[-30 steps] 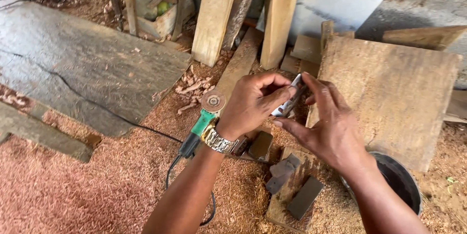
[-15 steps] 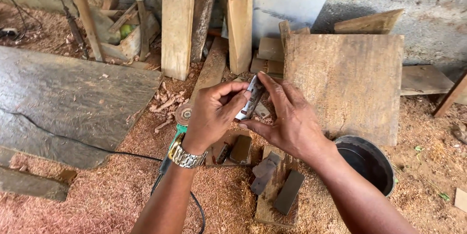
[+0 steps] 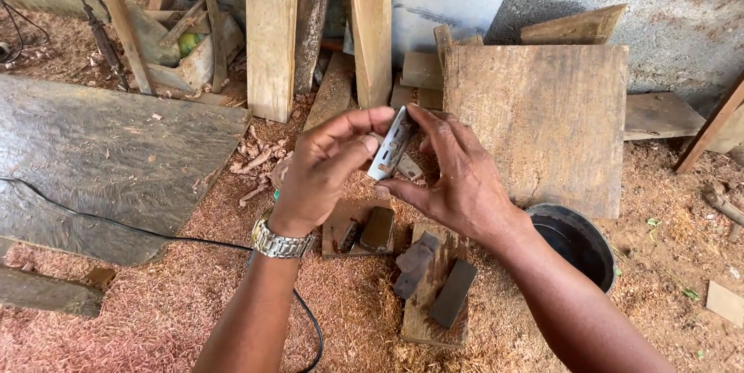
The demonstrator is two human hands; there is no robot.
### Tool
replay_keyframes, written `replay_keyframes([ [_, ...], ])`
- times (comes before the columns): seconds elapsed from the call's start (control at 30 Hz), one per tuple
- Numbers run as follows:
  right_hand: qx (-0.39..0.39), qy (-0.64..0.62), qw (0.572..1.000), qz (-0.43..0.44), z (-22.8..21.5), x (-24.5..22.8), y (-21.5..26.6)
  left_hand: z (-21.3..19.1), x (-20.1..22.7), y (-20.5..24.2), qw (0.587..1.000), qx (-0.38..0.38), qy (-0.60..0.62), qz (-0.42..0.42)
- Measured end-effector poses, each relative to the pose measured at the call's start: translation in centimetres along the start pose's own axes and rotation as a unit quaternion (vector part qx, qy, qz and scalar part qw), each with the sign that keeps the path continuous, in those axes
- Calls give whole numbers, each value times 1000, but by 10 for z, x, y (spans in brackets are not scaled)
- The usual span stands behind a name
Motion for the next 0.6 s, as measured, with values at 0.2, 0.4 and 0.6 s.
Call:
replay_keyframes([
  [0.2,89,4,985,-148,-8,-19,8,4,-9,2,973,-24,229,-11],
  [0.4,85,-11,987,-139,-5,-20,6,13,2,2,964,-27,256,-65],
  [0.6,83,-17,985,-147,-6,-23,6,13,2,3,965,-39,250,-63],
])
Point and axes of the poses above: each hand's wrist, its own y-axis away from the middle knuckle, its own z-axis out of the palm, x = y × z, the point moved 8 cm from there along -y, towards the middle knuckle, and after that the axes turned 2 degrees about x, right-handed, at the moved point
